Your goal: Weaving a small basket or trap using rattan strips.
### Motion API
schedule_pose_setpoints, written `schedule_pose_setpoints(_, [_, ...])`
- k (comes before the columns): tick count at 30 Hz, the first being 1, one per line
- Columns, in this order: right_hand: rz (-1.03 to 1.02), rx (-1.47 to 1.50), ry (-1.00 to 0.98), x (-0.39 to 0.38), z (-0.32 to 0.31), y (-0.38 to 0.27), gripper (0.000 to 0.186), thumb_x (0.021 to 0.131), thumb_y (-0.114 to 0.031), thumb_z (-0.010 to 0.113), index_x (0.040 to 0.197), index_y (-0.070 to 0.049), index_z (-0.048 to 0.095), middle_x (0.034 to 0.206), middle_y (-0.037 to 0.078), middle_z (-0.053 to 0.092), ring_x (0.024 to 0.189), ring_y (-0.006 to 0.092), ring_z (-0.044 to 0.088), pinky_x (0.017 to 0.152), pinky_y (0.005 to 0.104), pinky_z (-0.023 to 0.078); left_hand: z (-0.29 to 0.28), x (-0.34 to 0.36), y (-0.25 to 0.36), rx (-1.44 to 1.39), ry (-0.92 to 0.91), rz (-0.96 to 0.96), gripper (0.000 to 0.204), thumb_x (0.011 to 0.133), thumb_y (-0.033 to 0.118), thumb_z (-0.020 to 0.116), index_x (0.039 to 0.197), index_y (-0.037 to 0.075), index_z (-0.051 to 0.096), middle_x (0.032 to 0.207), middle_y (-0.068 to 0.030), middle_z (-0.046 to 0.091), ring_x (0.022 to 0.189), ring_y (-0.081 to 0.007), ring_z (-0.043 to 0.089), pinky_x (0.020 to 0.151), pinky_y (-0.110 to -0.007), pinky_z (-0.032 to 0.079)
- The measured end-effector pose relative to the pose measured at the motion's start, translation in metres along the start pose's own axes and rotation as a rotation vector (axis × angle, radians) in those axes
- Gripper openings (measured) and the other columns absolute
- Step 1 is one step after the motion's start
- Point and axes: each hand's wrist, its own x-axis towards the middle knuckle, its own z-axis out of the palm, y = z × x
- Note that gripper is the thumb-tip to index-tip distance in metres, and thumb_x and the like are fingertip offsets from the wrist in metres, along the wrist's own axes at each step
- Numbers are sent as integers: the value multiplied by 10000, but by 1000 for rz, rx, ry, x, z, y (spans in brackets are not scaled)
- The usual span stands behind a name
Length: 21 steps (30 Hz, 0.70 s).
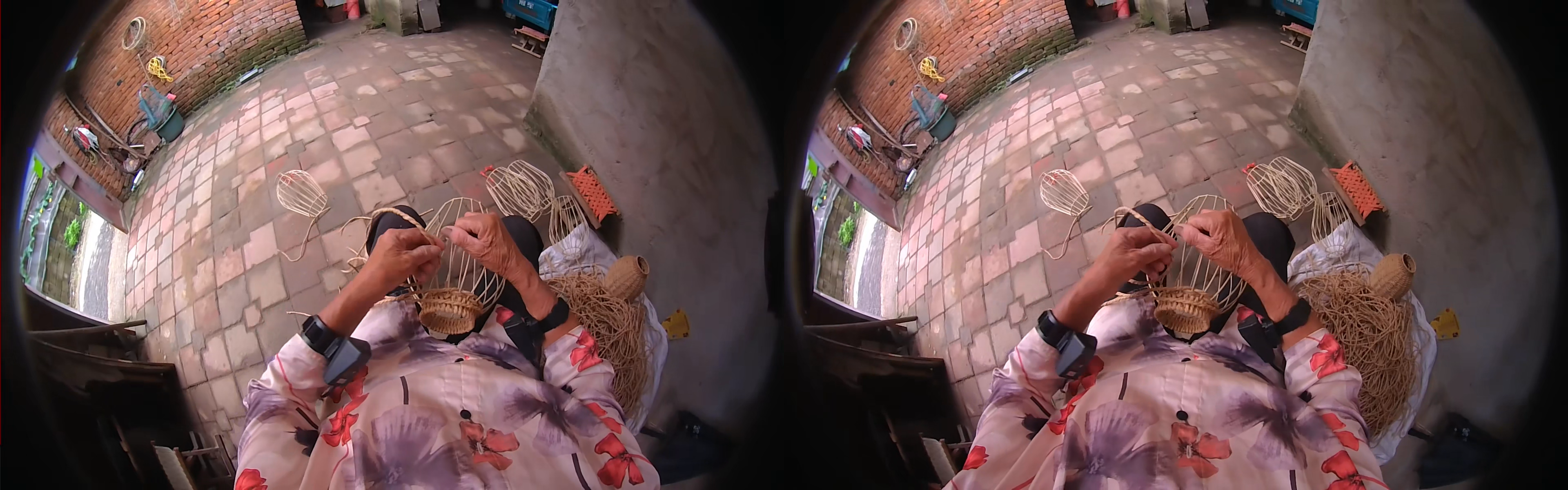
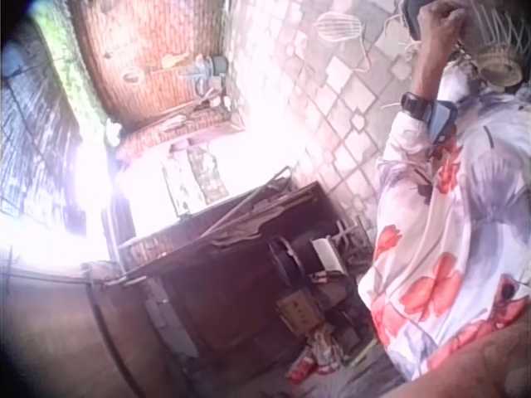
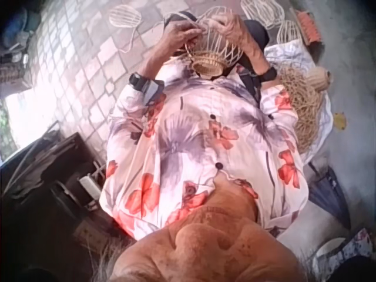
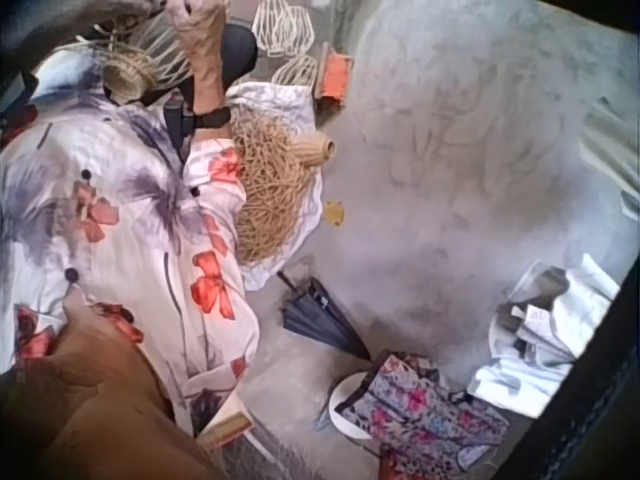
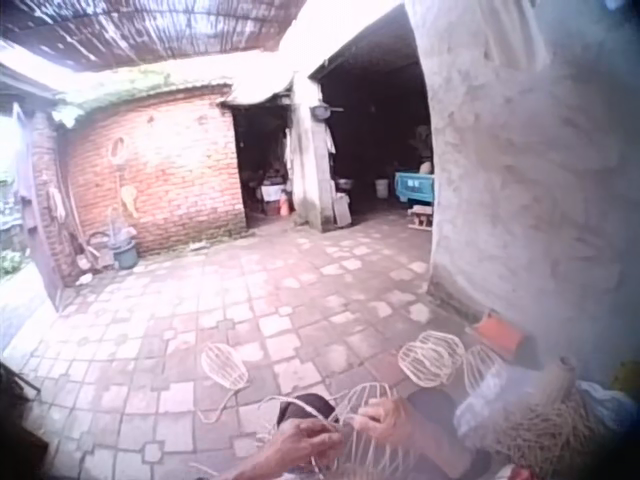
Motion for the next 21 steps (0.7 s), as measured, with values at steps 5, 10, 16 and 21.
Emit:
schedule_pose_setpoints(5, [80,51,48,-7,-3,-7,313,859,-214,639,674,18,540,592,151,469,511,255,441,517,373,388,33,0,3,1004,324,401,176,790,197,636,877,59,703,761,-178,661,656,-328,656,618,-407,515])
schedule_pose_setpoints(10, [66,113,126,-16,-1,-4,338,883,-210,632,678,27,507,577,105,394,536,162,342,502,338,349,23,9,0,621,172,241,226,807,173,669,996,52,647,722,-82,638,640,-169,623,604,-303,496])
schedule_pose_setpoints(16, [102,136,167,-26,-15,0,406,914,-230,620,661,14,415,593,43,320,570,102,303,493,299,307,-29,-5,8,14,151,47,205,859,124,658,1043,40,625,762,-34,638,670,-106,622,621,-259,516])
schedule_pose_setpoints(21, [166,202,223,-34,-11,10,430,918,-239,634,656,4,395,598,42,294,583,95,292,488,297,304,-34,-11,4,-344,-7,-147,172,897,152,663,1018,45,603,877,-32,657,751,-98,641,684,-240,531])
